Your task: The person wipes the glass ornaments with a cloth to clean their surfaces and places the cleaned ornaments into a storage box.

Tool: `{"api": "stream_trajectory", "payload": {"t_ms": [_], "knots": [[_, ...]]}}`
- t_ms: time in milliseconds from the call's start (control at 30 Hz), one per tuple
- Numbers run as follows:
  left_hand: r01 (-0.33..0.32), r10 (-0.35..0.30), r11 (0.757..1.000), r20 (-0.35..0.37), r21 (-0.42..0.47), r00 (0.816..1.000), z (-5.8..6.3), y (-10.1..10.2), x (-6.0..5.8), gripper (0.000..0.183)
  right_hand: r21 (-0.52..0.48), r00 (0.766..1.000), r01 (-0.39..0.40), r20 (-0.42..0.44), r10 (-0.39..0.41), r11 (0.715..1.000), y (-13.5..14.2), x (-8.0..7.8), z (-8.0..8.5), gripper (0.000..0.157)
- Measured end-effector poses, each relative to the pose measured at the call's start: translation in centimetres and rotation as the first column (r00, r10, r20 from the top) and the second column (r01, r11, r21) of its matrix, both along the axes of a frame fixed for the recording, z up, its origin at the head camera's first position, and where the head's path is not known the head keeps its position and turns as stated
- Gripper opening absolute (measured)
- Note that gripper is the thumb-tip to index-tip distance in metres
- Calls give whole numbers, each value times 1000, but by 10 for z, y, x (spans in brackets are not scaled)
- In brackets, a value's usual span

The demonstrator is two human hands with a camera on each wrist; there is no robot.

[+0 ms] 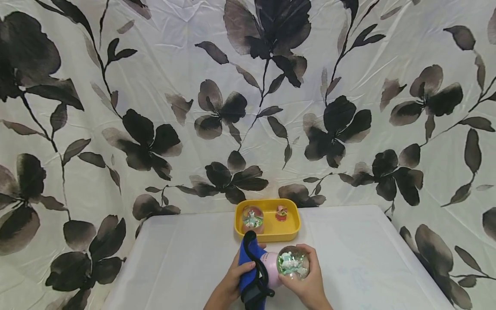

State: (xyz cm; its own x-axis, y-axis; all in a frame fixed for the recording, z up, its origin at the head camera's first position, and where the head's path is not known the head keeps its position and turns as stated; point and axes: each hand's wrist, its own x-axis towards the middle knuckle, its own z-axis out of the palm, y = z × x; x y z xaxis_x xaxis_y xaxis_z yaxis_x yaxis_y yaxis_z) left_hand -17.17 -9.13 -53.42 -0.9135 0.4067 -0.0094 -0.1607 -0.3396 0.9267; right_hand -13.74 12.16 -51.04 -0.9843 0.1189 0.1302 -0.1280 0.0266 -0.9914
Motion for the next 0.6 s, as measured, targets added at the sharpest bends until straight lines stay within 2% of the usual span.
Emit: {"api": "stream_trajectory", "payload": {"t_ms": [100, 200, 300, 367, 467, 533, 600], "knots": [[10, -8, 998, 36, -59, 999, 6, 6, 2, 68, -139, 998, -56, 25, 60, 989, -7, 2, -1, 81], [-39, 45, 992, 54, -119, 998, 11, 13, 2, 69, -252, 995, -79, 40, 92, 964, -13, 1, -5, 80], [-82, 86, 990, 33, -116, 996, 14, 17, 3, 69, -320, 995, -62, 55, 84, 945, -16, -1, -9, 78], [-64, 66, 992, 17, -112, 998, 15, 16, 4, 69, -361, 995, -49, 59, 75, 931, -17, -3, -11, 77], [14, -17, 990, -20, -142, 1000, 17, 14, 6, 73, -416, 995, -49, 61, 82, 908, -18, -4, -14, 76], [51, -58, 986, -42, -160, 997, 19, 12, 6, 77, -359, 995, -37, 74, 68, 933, -19, -4, -16, 75], [52, -63, 985, -62, -163, 996, 19, 9, 6, 79, -251, 996, -45, 65, 64, 967, -18, -4, -19, 75]]}}
